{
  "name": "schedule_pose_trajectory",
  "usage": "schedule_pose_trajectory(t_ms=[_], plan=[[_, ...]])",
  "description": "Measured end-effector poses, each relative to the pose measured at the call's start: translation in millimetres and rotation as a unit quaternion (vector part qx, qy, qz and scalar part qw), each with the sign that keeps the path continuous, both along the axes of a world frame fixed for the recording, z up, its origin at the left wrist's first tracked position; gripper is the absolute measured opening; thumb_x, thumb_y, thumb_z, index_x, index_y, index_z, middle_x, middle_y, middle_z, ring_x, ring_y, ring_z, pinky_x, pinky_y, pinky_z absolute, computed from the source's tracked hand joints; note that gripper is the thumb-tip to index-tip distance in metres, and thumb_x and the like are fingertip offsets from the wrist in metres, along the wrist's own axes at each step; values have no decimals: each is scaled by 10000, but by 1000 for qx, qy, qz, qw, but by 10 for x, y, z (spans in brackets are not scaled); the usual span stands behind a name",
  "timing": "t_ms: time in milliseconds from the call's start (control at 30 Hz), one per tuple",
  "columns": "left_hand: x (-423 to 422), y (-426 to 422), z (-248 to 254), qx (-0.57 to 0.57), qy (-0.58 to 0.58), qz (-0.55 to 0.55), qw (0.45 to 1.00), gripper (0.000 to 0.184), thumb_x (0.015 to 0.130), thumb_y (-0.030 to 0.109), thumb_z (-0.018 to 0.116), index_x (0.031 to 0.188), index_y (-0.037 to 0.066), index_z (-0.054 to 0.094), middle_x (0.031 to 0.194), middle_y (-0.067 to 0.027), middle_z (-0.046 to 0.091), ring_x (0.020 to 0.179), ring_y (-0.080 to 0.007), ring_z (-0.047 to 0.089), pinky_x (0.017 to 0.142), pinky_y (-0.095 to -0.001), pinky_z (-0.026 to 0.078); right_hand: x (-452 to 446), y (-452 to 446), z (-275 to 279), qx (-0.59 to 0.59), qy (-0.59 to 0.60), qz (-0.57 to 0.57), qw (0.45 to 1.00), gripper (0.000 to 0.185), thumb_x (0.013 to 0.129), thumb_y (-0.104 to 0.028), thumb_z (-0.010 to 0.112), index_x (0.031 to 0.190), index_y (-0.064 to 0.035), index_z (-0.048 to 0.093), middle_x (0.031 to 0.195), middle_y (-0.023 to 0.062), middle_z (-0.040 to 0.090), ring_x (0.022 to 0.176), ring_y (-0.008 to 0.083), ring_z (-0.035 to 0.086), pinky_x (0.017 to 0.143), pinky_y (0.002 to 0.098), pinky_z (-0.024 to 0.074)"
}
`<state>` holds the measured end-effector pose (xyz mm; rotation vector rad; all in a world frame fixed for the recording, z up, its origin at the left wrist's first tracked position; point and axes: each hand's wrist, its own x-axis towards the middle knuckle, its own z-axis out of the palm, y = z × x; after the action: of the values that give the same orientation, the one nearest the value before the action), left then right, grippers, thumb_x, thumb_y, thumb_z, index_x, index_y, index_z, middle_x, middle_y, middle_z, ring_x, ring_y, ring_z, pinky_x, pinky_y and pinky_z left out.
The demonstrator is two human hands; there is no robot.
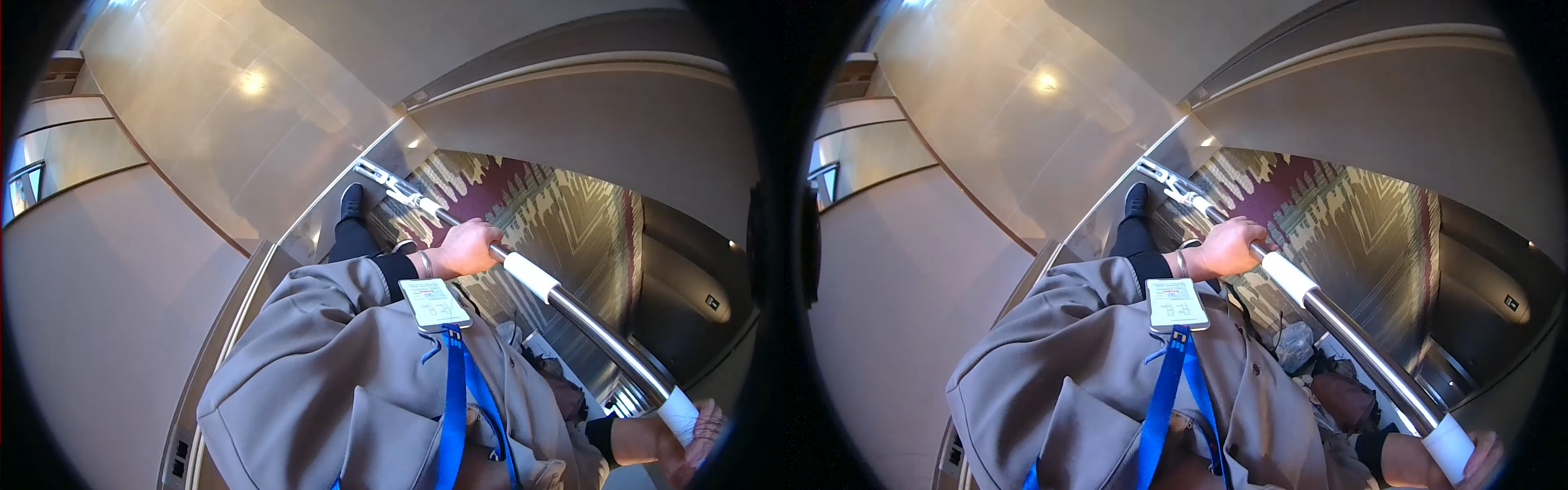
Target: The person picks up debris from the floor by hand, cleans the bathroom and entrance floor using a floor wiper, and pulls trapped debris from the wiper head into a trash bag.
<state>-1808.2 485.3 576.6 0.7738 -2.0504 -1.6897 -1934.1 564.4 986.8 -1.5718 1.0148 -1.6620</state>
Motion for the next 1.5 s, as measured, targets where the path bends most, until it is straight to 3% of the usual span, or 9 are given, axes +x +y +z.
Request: schedule_pose_trajectory(t_ms=[100,367,733,800,900,1067,1200,1333,1500], plan=[[-160,263,-54,-14,27,-21,999,270,738,310,687,715,46,634,751,-121,625,772,-318,595,665,-417,483,-159,545,-23,41,90,-88,991,475,784,-366,694,1056,-110,400,849,-6,466,773,137,506,742,339,362],[-924,833,185,24,-13,-25,999,124,677,147,604,757,62,644,742,-156,625,767,-350,597,684,-437,484,-1016,2204,-206,116,315,-433,837,486,917,-344,491,1272,-14,449,1200,119,484,1054,250,501,968,361,391],[-2942,1645,465,23,28,28,999,261,743,230,663,902,22,663,800,-206,646,825,-371,629,694,-390,500,-2113,4527,-743,177,212,-478,834,327,956,-162,471,1222,28,461,746,86,559,594,135,516,549,246,422],[-3241,1732,431,24,58,49,997,292,759,255,682,900,1,652,725,-171,641,713,-242,644,643,-342,490,-2283,4746,-878,160,170,-476,848,284,952,-145,476,1177,29,477,711,94,552,555,136,513,522,241,418],[-3717,1544,674,68,-8,48,997,315,809,292,679,844,-18,633,650,-50,616,644,-45,467,578,-282,448,-2822,4602,-1060,160,127,-490,848,197,930,-102,481,1072,32,503,650,93,544,508,141,502,509,251,417],[-4558,1183,633,105,-41,51,992,309,814,303,678,906,10,644,856,-66,656,758,-137,570,668,-329,471,-3707,4026,-1300,251,35,-535,806,94,858,22,555,933,65,592,695,124,620,601,161,612,571,265,507],[-5649,936,839,268,-3,36,963,160,856,213,630,925,70,655,703,27,568,525,-31,415,468,-211,339,-4669,3605,-1264,332,174,-502,780,121,886,-97,575,968,-17,616,770,116,645,606,197,622,553,297,483],[-6632,754,794,230,55,39,971,247,840,166,665,686,108,481,564,36,427,408,-45,334,354,-223,279,-5356,3584,-1304,337,198,-512,765,158,870,-181,596,960,-52,611,774,159,613,627,288,602,561,375,441],[-7777,232,707,196,84,-8,977,276,836,153,666,684,114,439,538,23,409,382,-47,327,337,-209,275,-6044,3523,-1523,412,167,-589,675,181,878,-162,602,977,-9,605,786,106,643,701,190,642,622,302,495]])
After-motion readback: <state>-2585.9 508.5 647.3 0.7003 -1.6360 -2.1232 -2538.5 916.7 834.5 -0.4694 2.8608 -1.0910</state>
